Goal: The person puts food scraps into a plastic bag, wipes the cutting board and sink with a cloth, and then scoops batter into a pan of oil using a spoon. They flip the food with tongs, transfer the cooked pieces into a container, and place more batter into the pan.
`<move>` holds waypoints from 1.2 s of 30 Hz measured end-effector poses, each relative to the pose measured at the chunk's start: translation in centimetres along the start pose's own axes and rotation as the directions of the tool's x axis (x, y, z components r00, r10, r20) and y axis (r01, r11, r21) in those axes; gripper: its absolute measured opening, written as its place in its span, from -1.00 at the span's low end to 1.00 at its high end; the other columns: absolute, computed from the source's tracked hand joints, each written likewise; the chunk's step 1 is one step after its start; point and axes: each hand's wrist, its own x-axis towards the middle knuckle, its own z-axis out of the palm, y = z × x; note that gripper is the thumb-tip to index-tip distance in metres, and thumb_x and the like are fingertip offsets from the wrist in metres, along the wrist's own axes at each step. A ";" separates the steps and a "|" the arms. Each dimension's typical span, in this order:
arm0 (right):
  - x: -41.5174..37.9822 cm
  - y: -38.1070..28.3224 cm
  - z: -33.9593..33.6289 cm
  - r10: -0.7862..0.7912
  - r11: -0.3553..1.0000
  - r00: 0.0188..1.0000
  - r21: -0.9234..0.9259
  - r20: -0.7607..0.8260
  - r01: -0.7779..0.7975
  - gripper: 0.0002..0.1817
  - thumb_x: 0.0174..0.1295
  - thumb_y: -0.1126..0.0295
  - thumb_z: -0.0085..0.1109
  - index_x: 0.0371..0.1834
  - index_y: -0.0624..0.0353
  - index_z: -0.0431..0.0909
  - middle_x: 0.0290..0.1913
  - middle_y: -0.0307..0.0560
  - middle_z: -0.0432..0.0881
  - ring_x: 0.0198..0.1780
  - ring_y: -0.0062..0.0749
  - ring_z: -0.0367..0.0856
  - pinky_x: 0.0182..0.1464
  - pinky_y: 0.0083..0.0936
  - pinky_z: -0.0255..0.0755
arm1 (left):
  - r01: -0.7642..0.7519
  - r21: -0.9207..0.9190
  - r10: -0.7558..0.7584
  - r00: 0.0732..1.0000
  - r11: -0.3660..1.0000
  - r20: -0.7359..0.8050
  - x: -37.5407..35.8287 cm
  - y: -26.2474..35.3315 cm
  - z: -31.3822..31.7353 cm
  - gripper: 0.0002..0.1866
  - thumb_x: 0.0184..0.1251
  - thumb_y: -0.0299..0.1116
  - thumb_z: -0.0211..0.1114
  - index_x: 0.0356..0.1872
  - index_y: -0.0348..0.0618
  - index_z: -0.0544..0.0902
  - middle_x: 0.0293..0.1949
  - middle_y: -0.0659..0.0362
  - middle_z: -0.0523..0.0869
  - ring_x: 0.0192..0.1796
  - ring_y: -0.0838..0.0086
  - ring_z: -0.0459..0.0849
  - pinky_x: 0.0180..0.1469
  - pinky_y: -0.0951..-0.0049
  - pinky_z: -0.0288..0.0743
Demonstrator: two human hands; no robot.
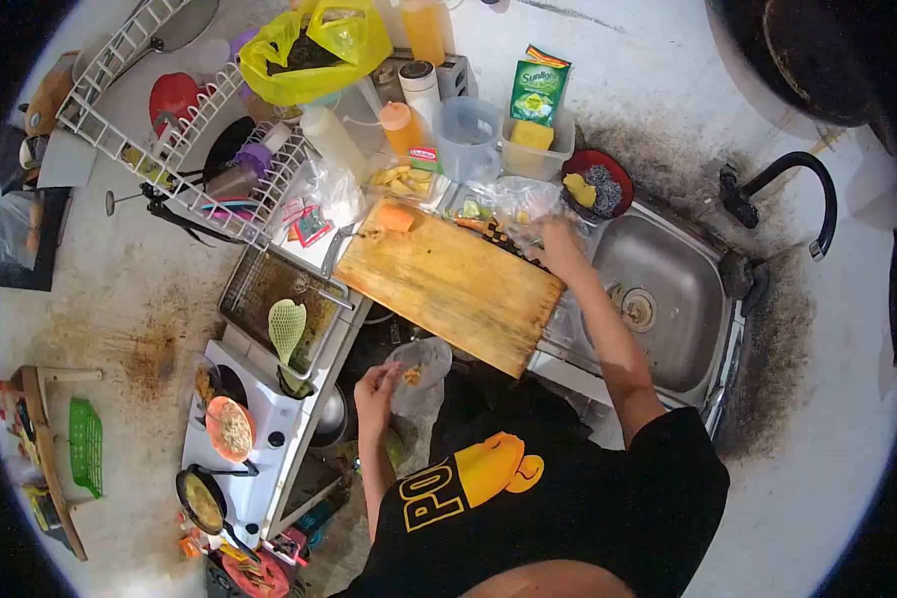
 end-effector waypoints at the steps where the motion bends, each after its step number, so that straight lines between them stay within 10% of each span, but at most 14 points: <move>1: 0.0 0.8 2.1 0.108 0.986 0.988 0.138 -0.107 -0.092 -0.80 -0.13 0.53 0.28 -0.36 0.13 0.67 -0.25 0.00 0.64 -0.15 -0.20 0.59 -0.05 -0.39 0.42 | 0.001 0.002 -0.001 1.000 1.000 -0.006 -0.2 0.9 0.2 -0.78 0.27 -0.35 0.20 -0.23 -0.32 0.65 -0.48 0.30 0.60 -0.46 0.73 0.40 -0.43 0.67 0.27; 16: 3.3 6.3 -2.8 0.234 0.927 0.916 0.360 -0.326 -0.109 -0.77 -0.06 0.66 0.08 -0.32 0.25 0.63 -0.46 0.14 0.62 -0.41 -0.23 0.64 -0.31 -0.42 0.47 | 0.111 -0.223 -0.105 0.994 0.968 0.040 -4.9 0.4 2.4 -0.83 0.26 -0.49 0.16 -0.20 -0.36 0.62 -0.23 0.12 0.69 -0.20 0.60 0.57 -0.11 0.57 0.41; 22: 2.6 4.9 0.7 0.153 0.983 0.891 0.158 -0.428 -0.093 -0.68 -0.09 0.70 -0.05 -0.28 0.22 0.62 -0.32 0.21 0.60 -0.25 0.03 0.58 -0.17 -0.33 0.44 | -0.160 -0.229 0.179 0.981 0.960 0.068 -7.1 9.3 0.6 -0.78 0.17 -0.63 0.10 -0.15 -0.36 0.59 -0.16 0.14 0.64 -0.05 0.54 0.51 0.04 0.59 0.29; 34: 2.4 8.4 -0.7 0.326 0.897 0.890 0.402 -0.318 -0.185 -0.75 -0.06 0.63 0.15 -0.26 0.22 0.64 -0.40 0.01 0.65 -0.41 -0.31 0.63 -0.30 -0.48 0.49 | -0.300 -0.310 0.358 0.921 0.902 0.152 -3.8 21.7 1.9 -0.64 0.13 -0.68 0.04 -0.02 -0.31 0.58 -0.13 0.19 0.57 -0.02 0.55 0.49 0.09 0.59 0.27; 36: 2.1 8.2 -0.2 0.162 0.954 0.884 0.299 -0.438 -0.027 -0.67 -0.07 0.65 0.12 -0.17 0.21 0.61 -0.30 0.05 0.64 -0.38 -0.28 0.64 -0.29 -0.45 0.51 | -0.332 -0.320 0.397 0.903 0.888 0.166 -1.9 21.2 2.7 -0.64 0.13 -0.67 0.05 -0.02 -0.32 0.57 -0.13 0.19 0.56 -0.02 0.54 0.49 0.09 0.60 0.26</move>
